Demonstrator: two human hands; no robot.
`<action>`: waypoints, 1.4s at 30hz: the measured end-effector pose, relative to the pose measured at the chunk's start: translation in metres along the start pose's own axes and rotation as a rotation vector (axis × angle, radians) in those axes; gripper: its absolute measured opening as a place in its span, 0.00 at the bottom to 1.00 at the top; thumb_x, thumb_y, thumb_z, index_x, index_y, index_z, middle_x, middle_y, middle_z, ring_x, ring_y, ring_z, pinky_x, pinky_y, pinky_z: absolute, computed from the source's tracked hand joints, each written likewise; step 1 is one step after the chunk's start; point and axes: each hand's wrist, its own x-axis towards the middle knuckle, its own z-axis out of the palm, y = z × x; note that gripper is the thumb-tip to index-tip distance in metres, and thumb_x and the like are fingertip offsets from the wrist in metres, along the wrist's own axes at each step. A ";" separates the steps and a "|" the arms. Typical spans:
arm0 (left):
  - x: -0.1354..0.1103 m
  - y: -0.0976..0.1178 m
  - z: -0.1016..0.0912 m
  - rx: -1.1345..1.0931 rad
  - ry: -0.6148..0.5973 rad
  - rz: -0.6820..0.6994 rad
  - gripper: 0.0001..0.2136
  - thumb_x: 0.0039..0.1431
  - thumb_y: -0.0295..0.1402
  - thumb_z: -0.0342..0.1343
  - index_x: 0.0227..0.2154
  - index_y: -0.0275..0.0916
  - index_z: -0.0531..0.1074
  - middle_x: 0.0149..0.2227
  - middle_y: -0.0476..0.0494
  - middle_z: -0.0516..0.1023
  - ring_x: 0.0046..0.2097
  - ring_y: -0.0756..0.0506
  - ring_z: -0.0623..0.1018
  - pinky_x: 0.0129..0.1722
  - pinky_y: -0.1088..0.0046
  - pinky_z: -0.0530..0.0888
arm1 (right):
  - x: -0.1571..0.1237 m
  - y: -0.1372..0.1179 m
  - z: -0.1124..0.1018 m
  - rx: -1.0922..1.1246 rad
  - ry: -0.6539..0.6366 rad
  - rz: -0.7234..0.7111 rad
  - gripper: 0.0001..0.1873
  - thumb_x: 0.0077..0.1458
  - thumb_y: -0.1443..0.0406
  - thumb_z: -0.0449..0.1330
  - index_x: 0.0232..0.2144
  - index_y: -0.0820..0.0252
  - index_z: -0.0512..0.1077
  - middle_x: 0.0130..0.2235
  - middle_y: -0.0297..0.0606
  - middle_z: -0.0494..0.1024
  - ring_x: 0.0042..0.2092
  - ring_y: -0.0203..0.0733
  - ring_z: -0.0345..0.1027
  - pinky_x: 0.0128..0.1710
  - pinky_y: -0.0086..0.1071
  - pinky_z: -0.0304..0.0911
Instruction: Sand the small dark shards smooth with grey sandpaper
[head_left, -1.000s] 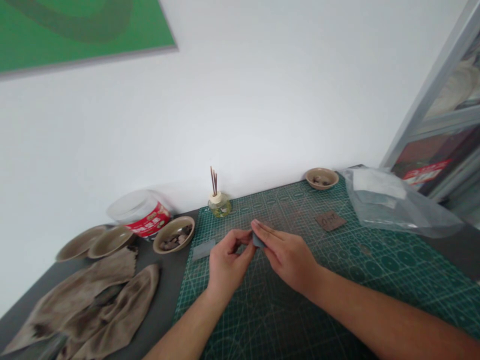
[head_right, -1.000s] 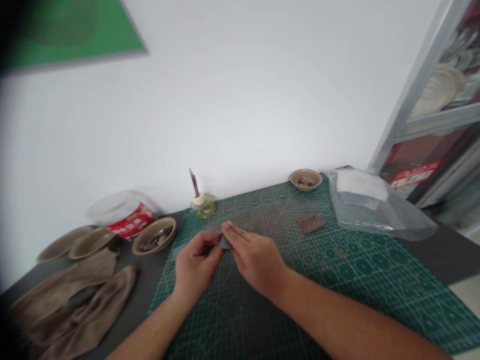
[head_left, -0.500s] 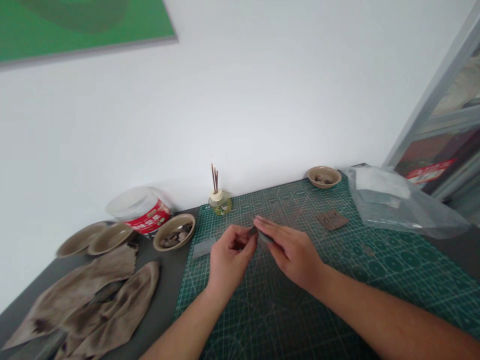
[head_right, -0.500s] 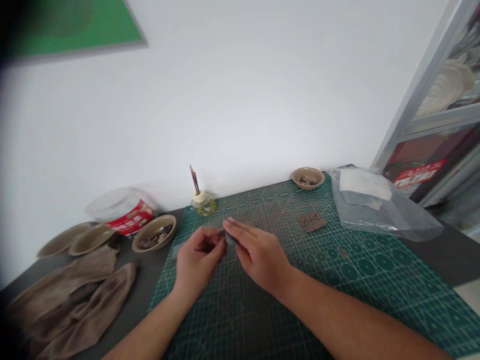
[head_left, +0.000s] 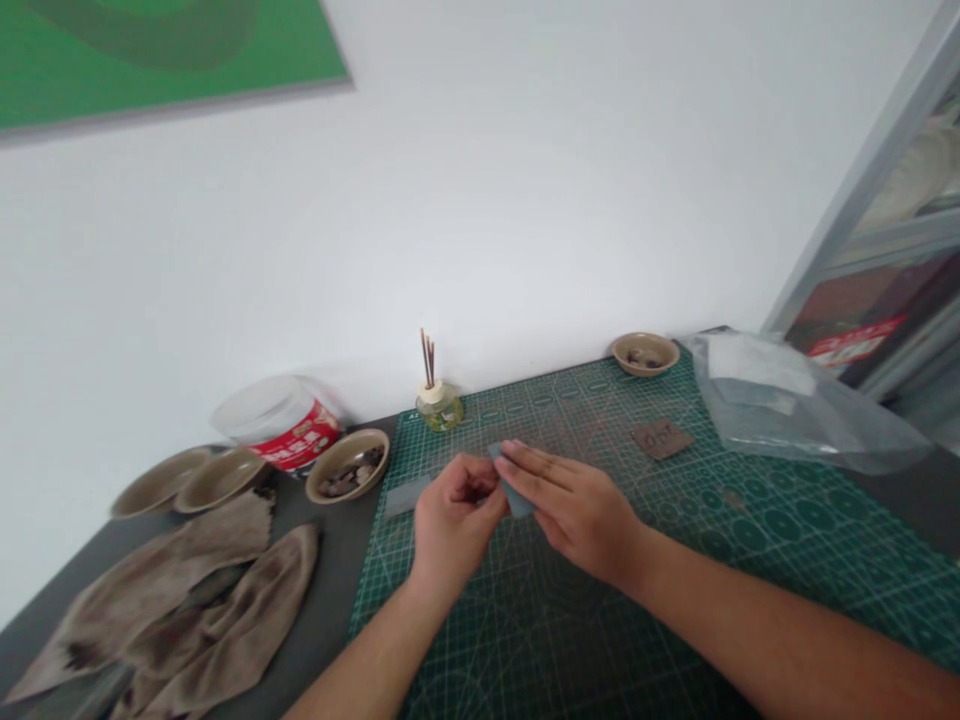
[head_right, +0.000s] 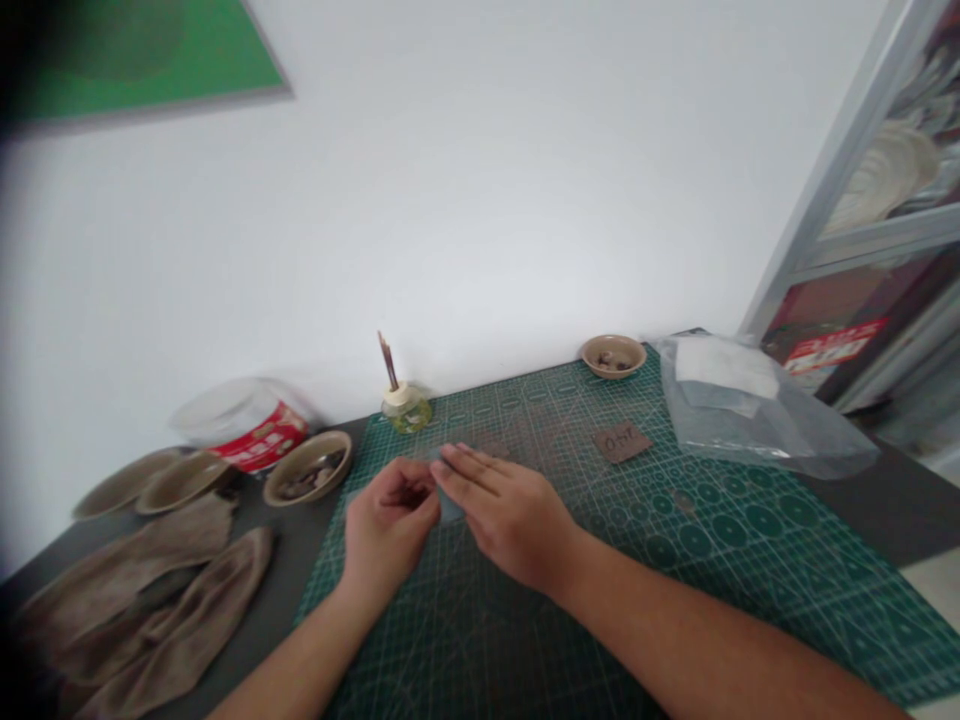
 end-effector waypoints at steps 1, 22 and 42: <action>-0.001 0.000 -0.001 0.015 0.005 0.018 0.04 0.52 0.27 0.60 0.25 0.37 0.70 0.22 0.52 0.72 0.24 0.52 0.73 0.24 0.79 0.72 | 0.000 0.000 0.000 0.013 0.002 -0.013 0.28 0.61 0.74 0.47 0.62 0.60 0.60 0.61 0.44 0.66 0.63 0.42 0.58 0.61 0.40 0.61; 0.010 -0.010 0.003 -0.235 -0.092 -0.081 0.11 0.53 0.32 0.62 0.38 0.38 0.71 0.28 0.50 0.77 0.30 0.48 0.80 0.32 0.72 0.77 | 0.002 0.014 0.000 0.437 0.286 0.500 0.17 0.57 0.69 0.57 0.47 0.49 0.77 0.49 0.34 0.79 0.50 0.44 0.74 0.51 0.40 0.70; 0.006 -0.005 -0.001 -0.074 -0.105 -0.070 0.06 0.54 0.29 0.60 0.24 0.37 0.69 0.21 0.53 0.74 0.23 0.53 0.73 0.24 0.80 0.69 | -0.005 0.000 -0.003 0.021 -0.093 0.159 0.30 0.54 0.76 0.54 0.59 0.58 0.65 0.61 0.41 0.66 0.56 0.42 0.69 0.56 0.34 0.65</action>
